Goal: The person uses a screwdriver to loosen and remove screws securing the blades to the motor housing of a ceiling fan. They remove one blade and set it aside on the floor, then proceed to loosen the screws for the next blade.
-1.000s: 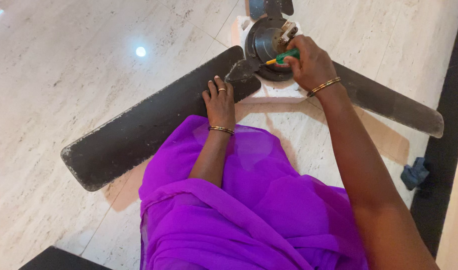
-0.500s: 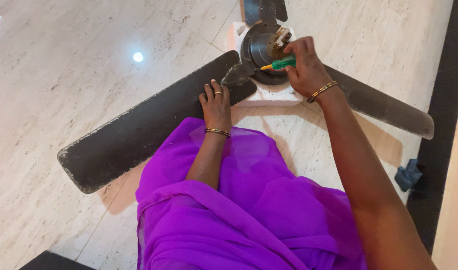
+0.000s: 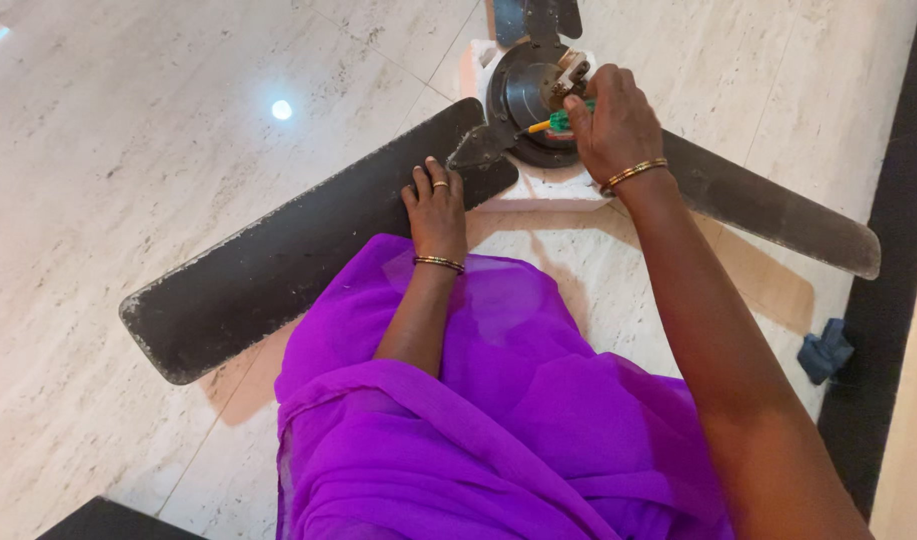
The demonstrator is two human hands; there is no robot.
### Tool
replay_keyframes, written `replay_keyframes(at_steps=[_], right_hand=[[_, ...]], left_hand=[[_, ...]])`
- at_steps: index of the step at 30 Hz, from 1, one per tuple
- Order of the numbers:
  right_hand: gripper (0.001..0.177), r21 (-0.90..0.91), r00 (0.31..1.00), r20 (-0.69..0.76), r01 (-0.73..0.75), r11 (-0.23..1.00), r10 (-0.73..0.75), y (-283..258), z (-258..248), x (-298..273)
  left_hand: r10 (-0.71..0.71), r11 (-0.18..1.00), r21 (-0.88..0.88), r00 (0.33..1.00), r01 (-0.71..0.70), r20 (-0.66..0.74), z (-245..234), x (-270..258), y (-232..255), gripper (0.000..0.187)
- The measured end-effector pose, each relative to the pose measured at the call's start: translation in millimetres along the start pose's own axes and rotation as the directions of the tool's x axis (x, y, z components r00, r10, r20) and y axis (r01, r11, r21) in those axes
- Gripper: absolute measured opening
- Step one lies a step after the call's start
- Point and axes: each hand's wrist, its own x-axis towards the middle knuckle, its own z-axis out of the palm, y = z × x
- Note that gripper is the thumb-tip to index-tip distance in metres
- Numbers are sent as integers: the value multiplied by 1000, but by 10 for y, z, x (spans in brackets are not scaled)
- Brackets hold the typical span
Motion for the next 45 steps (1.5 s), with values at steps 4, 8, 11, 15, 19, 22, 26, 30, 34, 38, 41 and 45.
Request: replay_keyframes(at_steps=[4,8,11,15,19,22,26,30,34,38,41,45], right_hand=[[32,220,973,-1,226,949,-231,32,-35,-114],[27,142,986,116,102,985,-119,130,-63,-124],[35,-38,991,131,2,999,3,210,-11,-69],[57,-317,994,44,-82,945,101,295,98,46],[51,-212,978,106,-156,965,181,311,50,56],[35,164,993,-39,112,980,-107,283,-33,-84],[35,308,978,139,106,945,-155,243,-71,-198],[28,222,984,103,120,968,-146,183,-64,-149],[37,81,994,105,25,996,-34,122,-44,-62],[41,-74,988,126,-77,994,86,-7,25,-25],[36,10,997,83,2,1000,-3,-73,-4,-40],[32,263,929,19,352,898,-369,-40,-65,-122]], left_hand=[[-4,1000,1,1000,4,-24,37,-30,-2,44],[-10,1000,-3,1000,10,-26,27,-5,15,43],[-6,1000,16,1000,6,-3,21,0,17,44],[8,1000,14,1000,-8,11,-11,-3,9,45],[2,1000,23,1000,-3,31,-88,6,7,49],[-7,1000,11,1000,7,25,-85,7,14,49],[-5,1000,-1,1000,5,6,-30,-21,8,48],[4,999,32,1000,-4,14,-19,-24,15,46],[-4,1000,26,1000,4,-11,18,-13,18,44],[-4,1000,16,1000,4,0,29,-14,26,44],[-5,1000,-14,1000,4,-23,-8,-7,12,44],[-5,1000,-22,1000,4,-31,-10,-17,10,43]])
